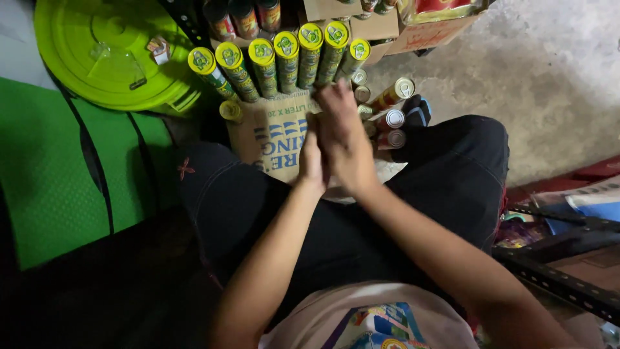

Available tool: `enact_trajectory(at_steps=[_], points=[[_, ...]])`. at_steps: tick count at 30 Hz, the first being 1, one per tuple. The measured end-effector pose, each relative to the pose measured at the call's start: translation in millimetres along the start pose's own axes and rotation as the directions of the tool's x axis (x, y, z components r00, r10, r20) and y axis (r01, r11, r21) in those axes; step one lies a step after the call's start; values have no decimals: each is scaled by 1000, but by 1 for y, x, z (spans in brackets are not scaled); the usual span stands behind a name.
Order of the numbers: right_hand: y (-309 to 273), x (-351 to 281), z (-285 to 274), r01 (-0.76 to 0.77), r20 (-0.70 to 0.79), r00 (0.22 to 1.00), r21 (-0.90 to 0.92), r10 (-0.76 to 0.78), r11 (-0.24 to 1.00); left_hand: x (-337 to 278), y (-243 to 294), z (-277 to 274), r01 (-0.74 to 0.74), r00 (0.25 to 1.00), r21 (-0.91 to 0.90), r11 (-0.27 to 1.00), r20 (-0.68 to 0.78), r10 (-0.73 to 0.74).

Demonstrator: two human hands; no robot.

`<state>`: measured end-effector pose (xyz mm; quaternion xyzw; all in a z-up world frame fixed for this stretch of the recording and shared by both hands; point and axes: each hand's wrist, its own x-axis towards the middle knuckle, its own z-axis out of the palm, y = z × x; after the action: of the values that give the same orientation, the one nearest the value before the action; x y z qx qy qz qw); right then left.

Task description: Wiping canned goods with a cloth and arranging them neatly on a storage shelf.

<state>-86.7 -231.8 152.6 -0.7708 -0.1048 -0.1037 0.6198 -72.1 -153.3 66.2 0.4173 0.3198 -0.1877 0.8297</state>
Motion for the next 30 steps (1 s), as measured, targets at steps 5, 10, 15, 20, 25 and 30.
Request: enact_trajectory(at_steps=[5, 10, 15, 20, 25, 30], points=[[-36, -36, -2, 150, 355, 934, -308, -32, 940, 49, -23, -41, 378, 691, -564, 734, 700, 182], [-32, 19, -22, 57, 286, 958, -239, 14, 969, 3, 5, -5, 210, 920, -361, 909, 388, -59], [-30, 6, -14, 43, 132, 991, -346, 3, 937, 3, 23, 3, 93, 929, -187, 978, 370, -18], [-47, -23, -19, 156, 434, 901, -352, 14, 923, 63, 0, -43, 979, 6, 1, 205, 999, -33], [-24, 13, -25, 25, 264, 964, -225, 37, 974, -14, 27, 2, 474, 768, -272, 838, 594, -241], [-42, -5, -5, 92, 143, 988, -284, -52, 954, 37, 11, -25, 40, 964, -213, 976, 264, 18]])
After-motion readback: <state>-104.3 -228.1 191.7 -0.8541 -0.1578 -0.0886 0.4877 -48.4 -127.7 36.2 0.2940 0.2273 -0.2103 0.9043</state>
